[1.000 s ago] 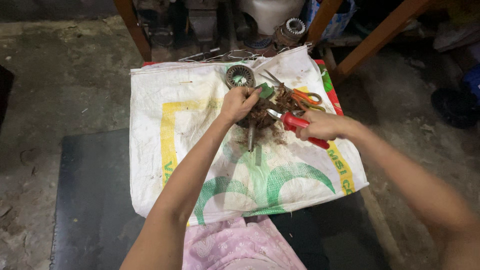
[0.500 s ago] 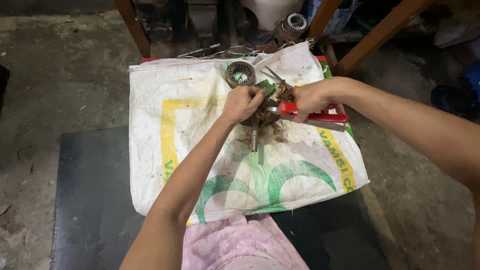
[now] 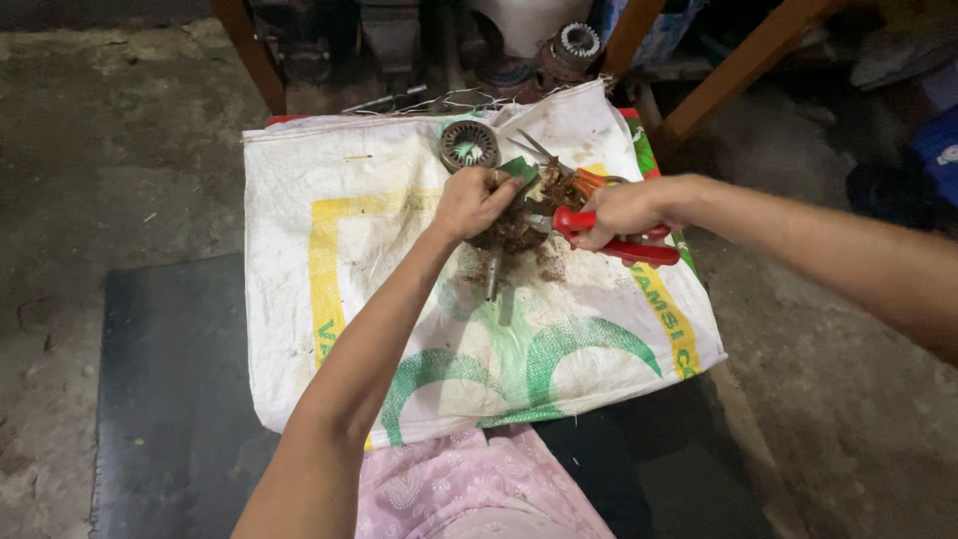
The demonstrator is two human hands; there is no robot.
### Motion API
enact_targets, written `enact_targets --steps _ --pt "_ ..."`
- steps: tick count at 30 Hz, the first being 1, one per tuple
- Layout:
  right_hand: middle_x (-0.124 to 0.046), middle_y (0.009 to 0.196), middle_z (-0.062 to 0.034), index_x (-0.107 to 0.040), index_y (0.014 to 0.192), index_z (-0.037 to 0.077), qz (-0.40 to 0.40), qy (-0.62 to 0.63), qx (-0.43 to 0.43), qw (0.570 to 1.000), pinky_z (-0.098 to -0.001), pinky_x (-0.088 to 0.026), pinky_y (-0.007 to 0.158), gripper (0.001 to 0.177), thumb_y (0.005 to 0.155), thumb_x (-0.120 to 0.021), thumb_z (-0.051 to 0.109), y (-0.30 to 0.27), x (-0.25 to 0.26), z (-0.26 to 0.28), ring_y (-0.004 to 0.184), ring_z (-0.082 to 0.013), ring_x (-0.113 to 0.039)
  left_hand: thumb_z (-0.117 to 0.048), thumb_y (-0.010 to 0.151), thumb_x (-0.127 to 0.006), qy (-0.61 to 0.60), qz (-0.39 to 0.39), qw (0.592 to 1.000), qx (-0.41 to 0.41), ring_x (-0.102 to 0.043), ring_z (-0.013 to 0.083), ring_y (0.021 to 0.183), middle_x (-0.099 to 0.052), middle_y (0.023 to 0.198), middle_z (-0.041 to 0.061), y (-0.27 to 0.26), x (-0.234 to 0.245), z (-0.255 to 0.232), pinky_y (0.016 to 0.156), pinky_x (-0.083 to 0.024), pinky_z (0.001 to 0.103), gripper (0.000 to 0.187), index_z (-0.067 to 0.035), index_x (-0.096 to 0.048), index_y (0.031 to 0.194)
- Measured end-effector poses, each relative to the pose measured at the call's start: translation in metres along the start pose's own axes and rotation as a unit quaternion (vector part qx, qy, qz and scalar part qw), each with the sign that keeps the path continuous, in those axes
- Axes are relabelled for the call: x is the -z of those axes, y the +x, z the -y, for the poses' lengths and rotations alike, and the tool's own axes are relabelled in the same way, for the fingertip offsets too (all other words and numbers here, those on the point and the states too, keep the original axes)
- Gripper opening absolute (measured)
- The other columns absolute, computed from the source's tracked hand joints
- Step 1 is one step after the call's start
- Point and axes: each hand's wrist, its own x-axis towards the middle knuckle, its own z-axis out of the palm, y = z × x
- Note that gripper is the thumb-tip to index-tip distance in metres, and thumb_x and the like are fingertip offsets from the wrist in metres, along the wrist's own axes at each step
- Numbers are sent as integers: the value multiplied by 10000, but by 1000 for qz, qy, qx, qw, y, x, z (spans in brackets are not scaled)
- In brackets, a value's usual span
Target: The person uses pliers and a metal file to scrape and clean debris from a cylindrical mechanical component. They repeatedly rotate the part and apply tools to remove rust and dirt from its surface.
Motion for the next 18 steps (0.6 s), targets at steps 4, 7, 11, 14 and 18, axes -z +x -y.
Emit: enact_targets --steps 4,7,11,14,18 --pt "-667 738 -44 -690 995 68 -18 53 45 997 -332 -487 566 227 902 -697 275 7 -9 -4 620 -137 -618 -398 960 -625 14 -4 1000 7 -582 376 590 -586 615 198 -1 4 9 612 -466 465 421 -50 -702 736" --pt "-680 732 -67 -666 984 62 -27 45 37 998 -370 -517 618 240 914 -661 292 4 -10 -9 643 -167 -644 -394 962 -628 21 1 1000 9 -575 364 578 -577 602 195 1 -2 13 612 -462 463 433 -41 -695 720" --pt "-666 835 -97 -644 1043 82 -97 -114 39 988 -423 -557 739 366 956 -631 437 3 -25 -4 770 -219 -682 -382 933 -599 -39 -23 999 12 -593 272 518 -613 569 152 1 -1 24 586 -486 419 344 -91 -774 881" --pt "-679 860 -112 -592 1125 112 -178 -161 73 968 -464 -542 800 410 957 -623 485 11 -47 -4 826 -253 -698 -359 931 -571 -75 -53 995 45 -544 197 482 -568 540 149 2 -1 36 554 -472 388 353 -99 -793 1020" --pt "-652 844 -149 -537 1259 120 -302 -165 173 923 -509 -518 800 455 903 -670 371 35 -63 -21 821 -357 -673 -358 973 -583 -94 -71 990 72 -460 120 493 -493 518 96 7 0 55 522 -421 350 396 -16 -771 907"
